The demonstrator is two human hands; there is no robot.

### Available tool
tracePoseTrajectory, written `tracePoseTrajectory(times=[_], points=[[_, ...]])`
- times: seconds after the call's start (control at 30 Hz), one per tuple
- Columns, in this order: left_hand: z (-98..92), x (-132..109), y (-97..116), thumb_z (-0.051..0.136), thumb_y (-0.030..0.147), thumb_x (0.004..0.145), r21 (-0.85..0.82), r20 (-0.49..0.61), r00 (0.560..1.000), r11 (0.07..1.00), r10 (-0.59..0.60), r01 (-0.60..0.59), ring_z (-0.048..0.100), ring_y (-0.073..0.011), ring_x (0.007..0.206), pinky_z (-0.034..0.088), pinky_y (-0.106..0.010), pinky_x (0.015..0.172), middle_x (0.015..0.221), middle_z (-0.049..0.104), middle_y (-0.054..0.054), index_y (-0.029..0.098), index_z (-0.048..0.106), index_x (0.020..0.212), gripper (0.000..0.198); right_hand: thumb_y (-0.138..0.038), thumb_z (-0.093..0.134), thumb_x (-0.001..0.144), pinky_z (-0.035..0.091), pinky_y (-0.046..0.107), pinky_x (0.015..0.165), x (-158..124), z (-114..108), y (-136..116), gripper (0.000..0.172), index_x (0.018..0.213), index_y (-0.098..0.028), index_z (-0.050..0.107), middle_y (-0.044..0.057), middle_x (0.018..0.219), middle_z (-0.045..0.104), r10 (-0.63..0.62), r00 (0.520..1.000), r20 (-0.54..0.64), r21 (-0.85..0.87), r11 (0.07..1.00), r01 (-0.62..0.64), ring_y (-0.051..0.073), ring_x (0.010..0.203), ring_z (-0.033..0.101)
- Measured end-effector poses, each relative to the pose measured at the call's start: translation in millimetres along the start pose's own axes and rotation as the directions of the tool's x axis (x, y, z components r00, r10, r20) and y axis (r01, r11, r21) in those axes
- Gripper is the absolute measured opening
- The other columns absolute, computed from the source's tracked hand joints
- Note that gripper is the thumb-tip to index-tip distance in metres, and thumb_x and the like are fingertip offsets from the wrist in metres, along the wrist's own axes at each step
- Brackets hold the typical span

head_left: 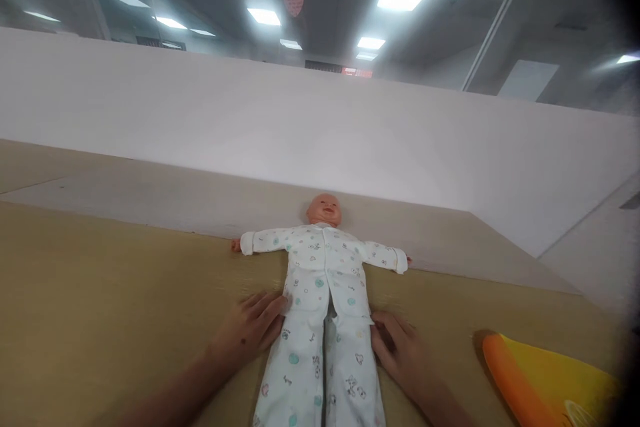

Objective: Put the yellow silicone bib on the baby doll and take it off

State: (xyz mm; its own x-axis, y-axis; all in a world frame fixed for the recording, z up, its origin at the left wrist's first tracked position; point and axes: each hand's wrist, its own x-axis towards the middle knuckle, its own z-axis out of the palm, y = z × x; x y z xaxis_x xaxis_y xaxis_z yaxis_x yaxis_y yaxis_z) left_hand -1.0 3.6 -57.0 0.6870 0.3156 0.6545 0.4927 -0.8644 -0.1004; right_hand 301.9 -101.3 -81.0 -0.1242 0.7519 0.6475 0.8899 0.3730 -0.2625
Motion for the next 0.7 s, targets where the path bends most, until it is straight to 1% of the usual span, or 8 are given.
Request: tracePoseTrajectory(times=[0.2,0.37,0.47,0.53,0.57,0.6,0.63,0.7], points=[[-3.1,-1,-2,0.049,0.019,0.091,-0.039,0.0,1.0,0.999,0.001,-0.001,0.067,-0.017,0.073,0.053,-0.028,0.063,0.088,0.071,-0.004,0.021,0.061,0.102,0.016,-0.013,0.048,0.088,0.046,0.024,0.059,4,-9,-5,0.009,0.089,-0.021,0.052,0.001,0.077,0.061,-0.064,0.998,0.003,0.046,0.997,0.064,0.012,0.064,0.058],[-4.3,-9,0,0.047,0.02,0.092,-0.114,0.046,0.999,0.993,-0.02,0.025,0.066,-0.0168,0.083,0.052,-0.028,0.07,0.099,0.069,-0.006,0.022,0.053,0.12,0.029,-0.012,0.048,0.087,0.041,0.022,0.053,8,-20,-12,0.01,0.087,-0.02,0.053,0.0,0.067,0.056,-0.079,0.995,0.058,0.098,0.993,0.073,0.011,0.056,0.051],[-3.9,-10,0,0.046,0.018,0.092,-0.138,0.053,0.997,0.988,-0.06,0.067,0.065,-0.0163,0.086,0.052,-0.028,0.074,0.101,0.068,-0.006,0.021,0.052,0.121,0.03,-0.015,0.049,0.087,0.04,0.022,0.053,9,-34,-16,0.009,0.088,-0.02,0.056,-0.001,0.065,0.056,-0.002,0.999,0.051,0.091,0.996,-0.003,0.01,0.055,0.05],[-4.2,-8,-2,0.046,0.017,0.092,-0.159,0.023,0.997,0.984,-0.075,0.077,0.066,-0.0158,0.084,0.052,-0.027,0.073,0.098,0.069,-0.005,0.021,0.053,0.12,0.029,-0.021,0.049,0.088,0.041,0.021,0.052,5,-48,-12,0.01,0.086,-0.021,0.059,0.0,0.067,0.058,0.163,0.984,0.075,0.116,0.978,-0.171,0.011,0.057,0.051],[-4.4,-6,-3,0.045,0.016,0.091,-0.174,0.007,0.997,0.982,-0.078,0.078,0.066,-0.0155,0.081,0.052,-0.026,0.071,0.096,0.069,-0.005,0.021,0.053,0.12,0.03,-0.027,0.05,0.087,0.042,0.022,0.052,0,-58,-5,0.012,0.086,-0.022,0.061,0.001,0.071,0.061,0.288,0.954,0.078,0.126,0.947,-0.296,0.012,0.059,0.053],[-4.7,-5,-5,0.045,0.016,0.091,-0.186,-0.002,0.997,0.98,-0.077,0.076,0.065,-0.0153,0.079,0.052,-0.025,0.069,0.093,0.069,-0.005,0.021,0.052,0.121,0.031,-0.033,0.051,0.086,0.044,0.022,0.052,-7,-69,7,0.015,0.089,-0.023,0.062,0.003,0.077,0.063,0.428,0.901,0.07,0.136,0.891,-0.433,0.013,0.062,0.055],[-4.8,-4,-7,0.045,0.016,0.091,-0.194,-0.001,0.997,0.978,-0.079,0.078,0.065,-0.0152,0.077,0.052,-0.025,0.069,0.092,0.069,-0.005,0.021,0.052,0.124,0.033,-0.04,0.054,0.083,0.047,0.024,0.053,-16,-82,22,0.022,0.095,-0.024,0.063,0.004,0.085,0.066,0.571,0.82,0.035,0.139,0.81,-0.57,0.016,0.067,0.058],[-4.5,-3,-10,0.044,0.017,0.092,-0.203,0.023,0.996,0.975,-0.083,0.086,0.065,-0.0149,0.075,0.052,-0.025,0.068,0.089,0.069,-0.004,0.022,0.049,0.129,0.037,-0.05,0.059,0.072,0.051,0.032,0.063,-44,-113,62,0.039,0.103,-0.025,0.062,0.008,0.098,0.067,0.756,0.655,-0.018,0.145,0.65,-0.746,0.022,0.078,0.064]])
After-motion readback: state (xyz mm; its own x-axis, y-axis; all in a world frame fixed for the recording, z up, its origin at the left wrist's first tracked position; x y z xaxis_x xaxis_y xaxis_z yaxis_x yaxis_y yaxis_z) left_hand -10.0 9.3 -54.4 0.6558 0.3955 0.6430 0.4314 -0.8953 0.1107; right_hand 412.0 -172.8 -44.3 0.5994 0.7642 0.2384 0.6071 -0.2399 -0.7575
